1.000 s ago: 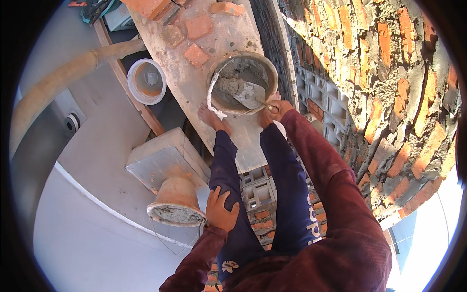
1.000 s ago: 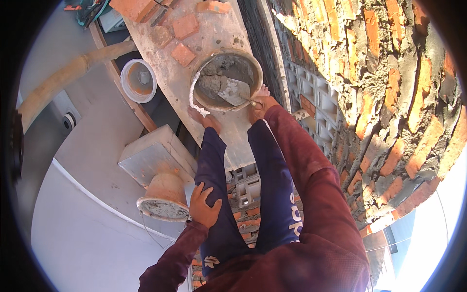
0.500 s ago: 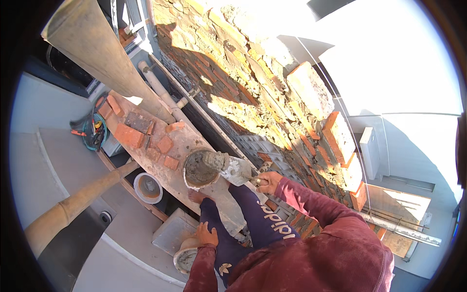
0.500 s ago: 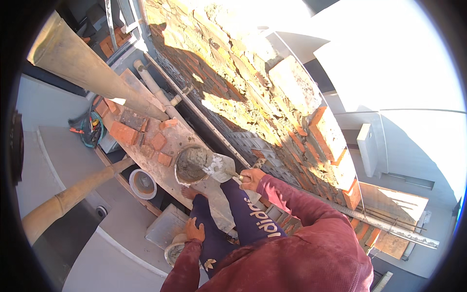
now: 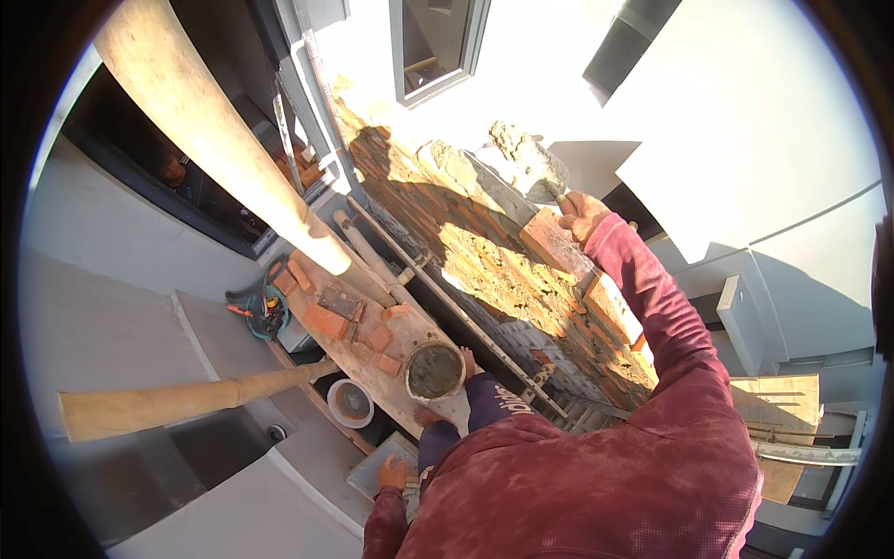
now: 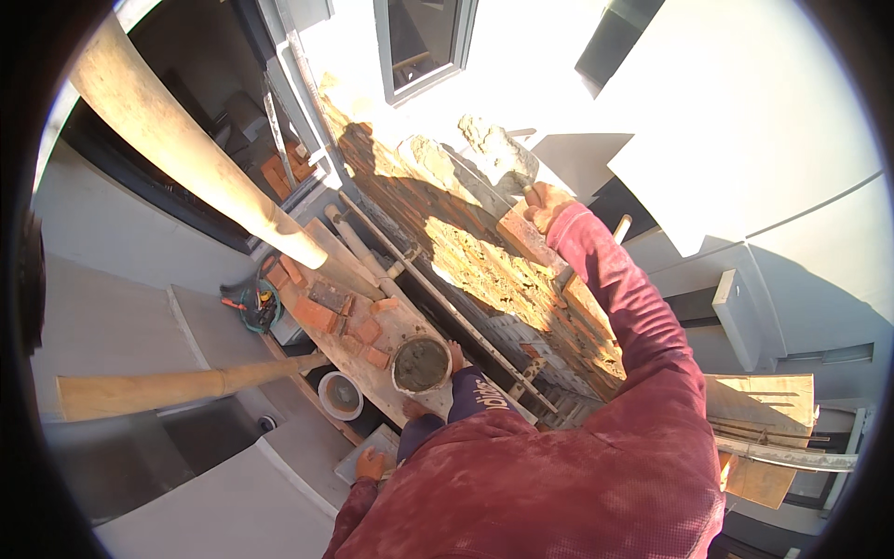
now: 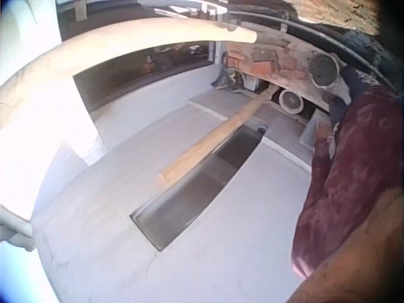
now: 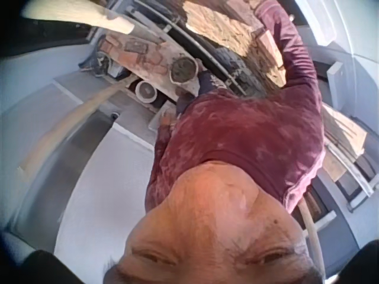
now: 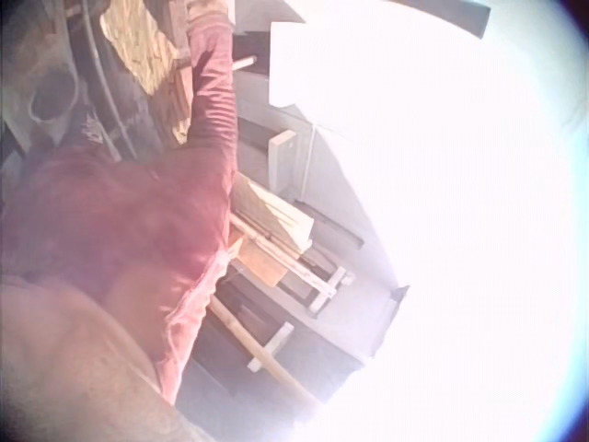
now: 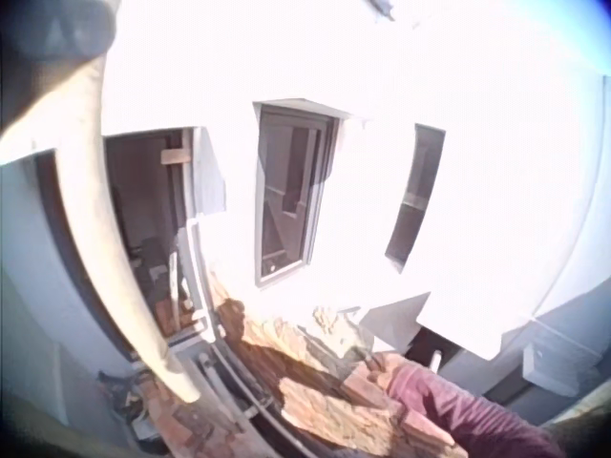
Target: The person scoops mortar from a bucket using a trowel and applies it to a brick wall. They then pick up a red brick, place it onto the mortar bed, and press it into position. The person repeats this process, adding mortar and bricks to extend the wall structure.
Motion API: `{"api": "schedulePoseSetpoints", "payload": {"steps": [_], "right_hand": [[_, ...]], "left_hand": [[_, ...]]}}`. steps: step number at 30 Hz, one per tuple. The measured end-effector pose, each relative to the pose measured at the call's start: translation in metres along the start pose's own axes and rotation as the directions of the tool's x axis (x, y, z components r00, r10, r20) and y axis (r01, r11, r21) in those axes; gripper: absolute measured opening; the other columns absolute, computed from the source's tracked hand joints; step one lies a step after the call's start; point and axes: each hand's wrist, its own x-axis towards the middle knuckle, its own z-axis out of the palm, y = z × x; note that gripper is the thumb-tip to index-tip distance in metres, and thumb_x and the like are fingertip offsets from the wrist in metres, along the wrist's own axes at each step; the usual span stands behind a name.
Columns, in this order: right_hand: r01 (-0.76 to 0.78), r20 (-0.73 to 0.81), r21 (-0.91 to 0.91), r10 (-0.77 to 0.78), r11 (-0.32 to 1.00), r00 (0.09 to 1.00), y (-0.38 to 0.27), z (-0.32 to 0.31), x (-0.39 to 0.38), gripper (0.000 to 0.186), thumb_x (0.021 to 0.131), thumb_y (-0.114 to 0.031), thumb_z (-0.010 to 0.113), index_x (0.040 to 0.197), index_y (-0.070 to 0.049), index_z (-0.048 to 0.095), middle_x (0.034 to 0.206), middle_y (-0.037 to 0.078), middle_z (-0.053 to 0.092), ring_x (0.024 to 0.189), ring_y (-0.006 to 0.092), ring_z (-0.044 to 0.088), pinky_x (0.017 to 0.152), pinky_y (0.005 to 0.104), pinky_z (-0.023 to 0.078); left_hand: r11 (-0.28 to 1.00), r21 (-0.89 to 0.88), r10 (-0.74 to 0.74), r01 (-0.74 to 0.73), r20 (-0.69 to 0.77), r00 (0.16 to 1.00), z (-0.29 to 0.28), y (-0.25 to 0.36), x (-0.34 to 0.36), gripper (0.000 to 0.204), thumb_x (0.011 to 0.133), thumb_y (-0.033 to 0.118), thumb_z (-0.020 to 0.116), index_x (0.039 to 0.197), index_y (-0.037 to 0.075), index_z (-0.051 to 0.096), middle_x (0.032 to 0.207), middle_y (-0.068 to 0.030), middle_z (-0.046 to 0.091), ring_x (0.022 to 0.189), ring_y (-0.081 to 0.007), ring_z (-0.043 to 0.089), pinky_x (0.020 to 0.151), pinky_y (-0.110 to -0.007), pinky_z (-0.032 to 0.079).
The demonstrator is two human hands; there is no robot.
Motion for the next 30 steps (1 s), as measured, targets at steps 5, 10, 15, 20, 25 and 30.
{"api": "schedulePoseSetpoints", "payload": {"steps": [5,10,15,20,25,30], "right_hand": [[0.020,0.091,-0.429,0.021,0.903,0.996,-0.010,0.053,0.112,0.033,0.078,-0.012,0.059,0.109,-0.001,0.060,0.113,0.023,0.064,0.109,0.0346,0.062,0.090,0.0417,0.050],[0.081,-0.019,-0.511,-0.105,0.856,0.994,-0.002,0.077,0.134,0.034,0.076,-0.010,0.059,0.109,-0.003,0.061,0.101,0.019,0.067,0.100,0.0312,0.066,0.084,0.0400,0.053],[0.079,0.246,-0.009,-0.074,0.997,0.966,0.034,0.031,0.181,0.029,0.090,-0.029,0.057,0.085,-0.002,0.064,0.073,0.016,0.064,0.065,0.0279,0.063,0.060,0.0413,0.047],[0.007,0.487,-0.022,0.004,1.000,0.874,0.045,0.061,0.240,0.046,0.097,-0.038,0.048,0.067,-0.003,0.057,0.055,0.009,0.054,0.043,0.0223,0.049,0.046,0.0414,0.038],[-0.300,0.559,0.035,0.229,0.953,0.797,0.103,0.073,0.241,0.047,0.097,-0.038,0.047,0.066,-0.004,0.055,0.053,0.007,0.051,0.044,0.0211,0.048,0.047,0.0393,0.039],[-0.002,0.376,0.197,-0.074,0.980,0.924,-0.002,-0.023,0.088,0.034,0.098,-0.034,0.044,0.081,-0.008,0.056,0.059,0.002,0.047,0.045,0.0159,0.044,0.046,0.0327,0.036]], "left_hand": [[0.987,-0.161,-0.004,-0.006,-0.060,0.998,0.001,0.017,-0.022,0.050,0.081,0.024,0.065,0.124,-0.001,0.058,0.120,-0.0192,0.062,0.111,-0.0272,0.061,0.094,-0.036,0.047],[0.971,-0.231,-0.084,0.068,-0.061,0.995,0.011,0.026,-0.013,0.048,0.082,0.023,0.065,0.123,-0.002,0.058,0.119,-0.0188,0.062,0.110,-0.0263,0.061,0.096,-0.035,0.046],[0.976,-0.214,-0.042,0.033,-0.038,0.998,0.013,0.038,0.003,0.048,0.082,0.023,0.066,0.122,-0.002,0.059,0.115,-0.0172,0.065,0.107,-0.0251,0.062,0.094,-0.033,0.046],[0.983,-0.183,0.004,-0.011,-0.037,0.999,0.006,0.070,0.018,0.047,0.082,0.021,0.066,0.122,-0.003,0.059,0.111,-0.0154,0.067,0.104,-0.0238,0.064,0.091,-0.032,0.048],[0.965,-0.257,0.043,-0.041,0.003,0.999,0.018,0.087,0.032,0.048,0.084,0.022,0.066,0.124,-0.002,0.057,0.118,-0.0175,0.064,0.107,-0.0244,0.062,0.093,-0.034,0.048],[0.943,-0.332,-0.023,0.037,0.046,0.999,0.038,0.067,0.010,0.052,0.085,0.025,0.065,0.129,-0.002,0.054,0.125,-0.0183,0.060,0.114,-0.0263,0.059,0.097,-0.036,0.046]]}}
